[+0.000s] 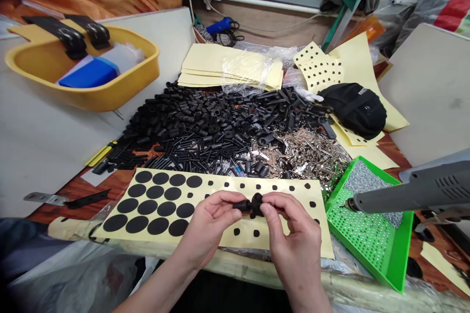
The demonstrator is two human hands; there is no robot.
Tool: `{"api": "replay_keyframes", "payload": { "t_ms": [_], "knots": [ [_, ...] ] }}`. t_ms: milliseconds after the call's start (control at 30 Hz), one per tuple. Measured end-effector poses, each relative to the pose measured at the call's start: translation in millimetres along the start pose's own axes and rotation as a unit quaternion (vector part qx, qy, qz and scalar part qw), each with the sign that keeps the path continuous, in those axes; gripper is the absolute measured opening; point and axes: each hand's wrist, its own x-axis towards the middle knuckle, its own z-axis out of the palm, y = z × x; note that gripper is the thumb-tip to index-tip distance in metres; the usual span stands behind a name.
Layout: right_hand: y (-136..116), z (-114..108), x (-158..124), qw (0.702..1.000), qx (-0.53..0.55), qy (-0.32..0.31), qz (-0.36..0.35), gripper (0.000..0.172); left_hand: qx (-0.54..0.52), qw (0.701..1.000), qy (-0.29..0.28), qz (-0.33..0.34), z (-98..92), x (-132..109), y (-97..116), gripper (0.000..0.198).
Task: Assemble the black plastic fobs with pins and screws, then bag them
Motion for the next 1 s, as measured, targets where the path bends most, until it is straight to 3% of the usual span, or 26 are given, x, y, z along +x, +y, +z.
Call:
{"api": "replay_keyframes", "payload": {
  "t_ms": [167, 467, 633, 733, 900, 1000],
  "knots": [
    [3.2, 6.7, -3.3, 0.999, -0.036, 0.013, -0.032, 0.008, -0.016, 1.0, 0.011, -0.015, 0.8, 3.6, -6.0, 0.02],
    [15.4, 15.4, -6.9, 0.998, 0.024, -0.052, 0.033, 0.009, -0.015, 0.999, 0.02, -0.029, -5.3, 5.9, -16.7, 0.026],
    [19.8, 9.5, -3.6, 0.991, 0.056, -0.088, 0.08, 0.029, -0.003, 0.999, 0.007, -0.038, -4.5, 5.8, -16.4, 0.02],
    [21.3, 9.7, -2.2, 0.991, 0.054, -0.101, 0.069, 0.022, -0.002, 0.999, -0.005, -0.043, -5.2, 5.4, -16.6, 0.021],
    [18.9, 17.7, -6.0, 0.983, 0.102, -0.092, 0.123, 0.019, 0.005, 0.999, -0.002, -0.043, -6.7, 4.7, -16.7, 0.02],
    [20.1, 20.0, -8.3, 0.991, 0.082, -0.072, 0.081, 0.017, 0.016, 0.999, -0.001, -0.035, -7.4, 4.5, -16.7, 0.019]
  ]
}}
